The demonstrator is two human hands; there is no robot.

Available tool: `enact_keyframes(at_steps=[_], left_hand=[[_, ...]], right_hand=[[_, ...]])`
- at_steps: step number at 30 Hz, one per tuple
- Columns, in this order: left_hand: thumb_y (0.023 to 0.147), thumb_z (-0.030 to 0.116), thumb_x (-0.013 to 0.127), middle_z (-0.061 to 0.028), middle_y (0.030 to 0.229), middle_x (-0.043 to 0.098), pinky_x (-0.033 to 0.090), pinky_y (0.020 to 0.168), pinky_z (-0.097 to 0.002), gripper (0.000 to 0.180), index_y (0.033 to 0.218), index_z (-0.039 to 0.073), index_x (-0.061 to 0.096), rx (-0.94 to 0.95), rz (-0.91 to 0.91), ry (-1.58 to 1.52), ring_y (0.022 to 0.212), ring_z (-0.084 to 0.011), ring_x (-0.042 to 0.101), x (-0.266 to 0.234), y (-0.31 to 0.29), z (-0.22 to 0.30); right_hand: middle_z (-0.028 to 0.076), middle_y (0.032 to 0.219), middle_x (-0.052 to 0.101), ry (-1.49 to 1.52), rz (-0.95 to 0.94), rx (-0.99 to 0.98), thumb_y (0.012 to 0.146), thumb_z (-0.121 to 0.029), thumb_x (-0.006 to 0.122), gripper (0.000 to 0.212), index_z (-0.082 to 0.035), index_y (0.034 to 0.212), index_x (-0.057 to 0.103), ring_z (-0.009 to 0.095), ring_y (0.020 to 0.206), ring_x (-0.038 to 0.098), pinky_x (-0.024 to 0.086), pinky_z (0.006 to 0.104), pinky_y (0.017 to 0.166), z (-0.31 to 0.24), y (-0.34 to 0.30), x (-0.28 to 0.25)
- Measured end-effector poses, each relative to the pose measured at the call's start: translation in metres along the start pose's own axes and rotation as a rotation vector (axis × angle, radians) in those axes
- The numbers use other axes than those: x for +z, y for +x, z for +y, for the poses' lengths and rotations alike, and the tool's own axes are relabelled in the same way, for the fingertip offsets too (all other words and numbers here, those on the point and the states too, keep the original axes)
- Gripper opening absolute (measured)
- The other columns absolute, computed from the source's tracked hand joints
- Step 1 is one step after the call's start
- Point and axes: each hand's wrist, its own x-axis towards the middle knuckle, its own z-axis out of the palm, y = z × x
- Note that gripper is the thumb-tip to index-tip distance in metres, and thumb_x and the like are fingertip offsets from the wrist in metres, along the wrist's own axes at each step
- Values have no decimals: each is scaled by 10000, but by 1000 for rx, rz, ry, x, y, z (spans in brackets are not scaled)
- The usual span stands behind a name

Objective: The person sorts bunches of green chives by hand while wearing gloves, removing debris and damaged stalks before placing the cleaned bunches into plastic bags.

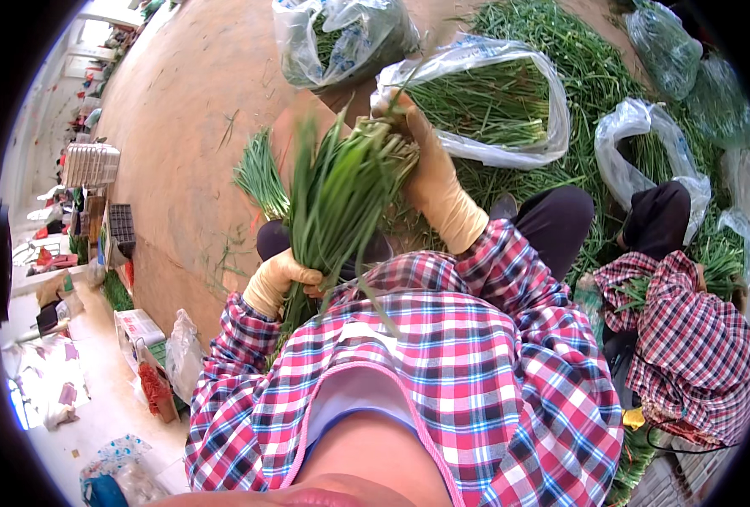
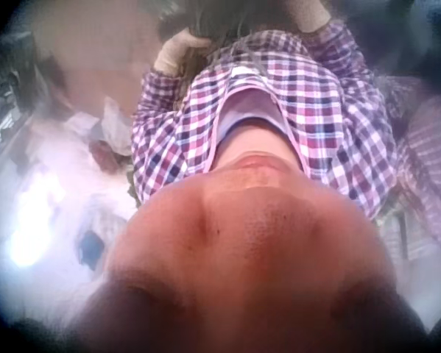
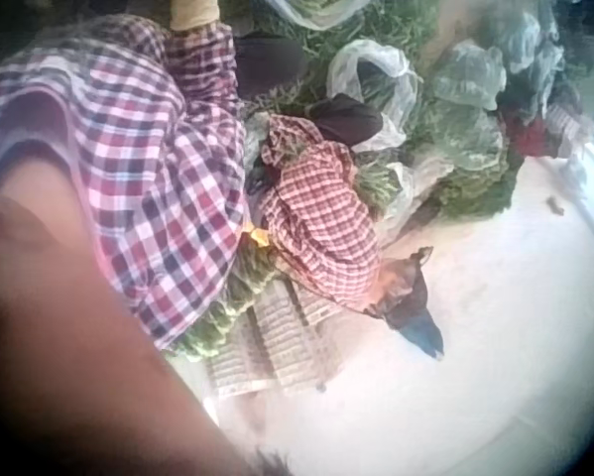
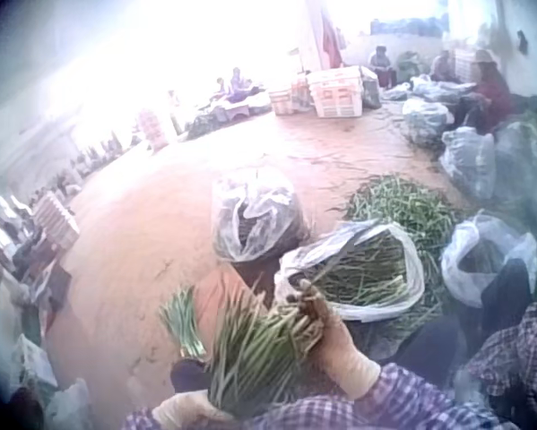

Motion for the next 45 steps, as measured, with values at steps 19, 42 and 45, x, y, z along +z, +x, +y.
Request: enact_keyframes(at_steps=[19, 42, 45], left_hand=[[744, 231, 784, -91, 639, 561, 368, 473, -306, 319, 801, -27, 606, 134, -113, -78, 525, -178, 484, -49, -5, -50], [711, 231, 803, -142, 603, 553, 343, 425, -305, 392, 857, -75, 607, 100, -124, -258, 448, -174, 456, -26, 1, -38], [687, 198, 814, -154, 605, 561, 371, 439, -311, 367, 847, -65, 615, 137, -147, -263, 461, -182, 473, -28, 2, -44]], right_hand=[[39, 906, 703, -1857, -313, -451, 836, -306, 733, 235, -156, 1016, 756, 169, 781, 663, 527, 286, 676, -116, -27, 22], [116, 827, 696, -1545, -569, -165, 772, -218, 778, 221, -53, 915, 740, 264, 773, 672, 526, 326, 713, -41, -41, 23], [107, 825, 700, -1473, -391, -41, 792, -233, 784, 242, -31, 915, 734, 221, 772, 676, 529, 321, 737, -49, -37, 17]])
